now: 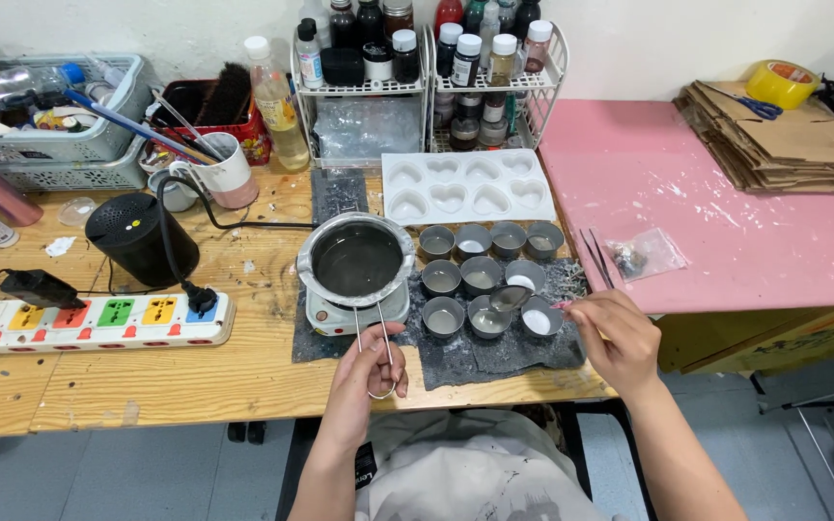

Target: Pouring melted wax from a pot into small metal containers using a spoon.

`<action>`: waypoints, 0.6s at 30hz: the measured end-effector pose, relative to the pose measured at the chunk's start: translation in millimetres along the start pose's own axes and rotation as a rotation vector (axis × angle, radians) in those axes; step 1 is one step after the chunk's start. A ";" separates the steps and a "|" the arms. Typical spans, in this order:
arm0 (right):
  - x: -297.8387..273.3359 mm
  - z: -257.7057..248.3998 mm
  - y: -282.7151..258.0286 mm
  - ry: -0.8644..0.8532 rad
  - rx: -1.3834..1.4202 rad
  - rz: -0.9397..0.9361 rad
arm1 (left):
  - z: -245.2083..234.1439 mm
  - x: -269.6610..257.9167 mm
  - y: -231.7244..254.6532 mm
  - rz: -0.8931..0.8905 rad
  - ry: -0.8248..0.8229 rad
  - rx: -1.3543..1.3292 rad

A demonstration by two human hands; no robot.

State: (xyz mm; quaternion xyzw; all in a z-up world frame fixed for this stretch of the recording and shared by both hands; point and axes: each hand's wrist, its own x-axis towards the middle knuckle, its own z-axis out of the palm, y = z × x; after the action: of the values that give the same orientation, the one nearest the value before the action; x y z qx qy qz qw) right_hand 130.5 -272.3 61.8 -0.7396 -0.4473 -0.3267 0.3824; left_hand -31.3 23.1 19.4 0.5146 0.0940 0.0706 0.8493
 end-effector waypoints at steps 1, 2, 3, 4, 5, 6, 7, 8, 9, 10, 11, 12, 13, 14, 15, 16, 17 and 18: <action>0.3 -0.9 -1.1 -0.015 -0.010 -0.027 | 0.1 -0.1 0.4 0.002 -0.003 -0.012; 0.6 -0.6 -1.9 -0.015 -0.009 -0.027 | -0.8 0.2 0.3 0.003 -0.002 -0.012; 0.9 -0.3 -2.8 0.000 -0.016 -0.003 | -1.7 0.5 0.3 -0.001 -0.023 -0.075; 1.1 -0.1 -3.8 0.016 -0.022 0.022 | -2.7 0.7 0.4 -0.005 -0.045 -0.137; 0.4 1.4 -2.7 0.016 -0.022 0.022 | 0.0 0.7 4.3 -0.005 -0.044 -0.136; -0.5 2.9 -1.8 0.057 -0.014 0.117 | 2.6 0.6 8.2 -0.033 -0.035 -0.183; -1.3 4.5 -1.0 0.098 -0.005 0.211 | 5.2 0.5 12.1 -0.061 -0.025 -0.229; -2.1 6.7 -1.7 0.100 -0.006 0.209 | 3.2 1.9 8.9 -0.058 -0.027 -0.229; -3.0 9.0 -2.4 0.166 0.069 0.362 | 1.2 3.3 5.8 -0.039 -0.045 -0.244; -5.1 10.8 -3.8 0.230 0.145 0.519 | -0.8 3.5 1.7 -0.024 -0.062 -0.260; -7.8 12.8 -1.7 0.229 0.144 0.519 | 0.2 3.4 1.9 -0.025 -0.062 -0.262; -10.5 14.9 0.4 0.299 0.213 0.571 | 1.2 3.3 2.0 -0.029 -0.058 -0.264; -13.2 17.0 2.5 0.371 0.283 0.621 | 2.0 3.1 2.2 -0.033 -0.053 -0.266; -10.0 19.4 -3.0 0.369 0.283 0.621 | 1.9 3.0 -0.1 -0.033 -0.052 -0.267; -6.6 21.7 -8.8 0.423 0.300 0.649 | 1.8 2.7 -2.1 -0.019 -0.064 -0.265; -2.5 25.0 -14.3 0.479 0.318 0.675 | 1.2 3.1 -3.5 -0.003 -0.077 -0.261; 3.0 29.1 -19.6 0.478 0.320 0.674 | 2.8 1.7 -3.5 -0.002 -0.076 -0.260; 8.8 33.9 -24.9 0.509 0.384 0.647 | 4.0 0.7 -3.0 -0.002 -0.066 -0.258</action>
State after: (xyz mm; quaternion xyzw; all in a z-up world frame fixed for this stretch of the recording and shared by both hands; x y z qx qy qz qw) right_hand 116.0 -232.0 59.2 -0.6532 -0.1375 -0.2732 0.6927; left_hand -29.6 18.5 18.5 0.4033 0.0565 0.0644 0.9111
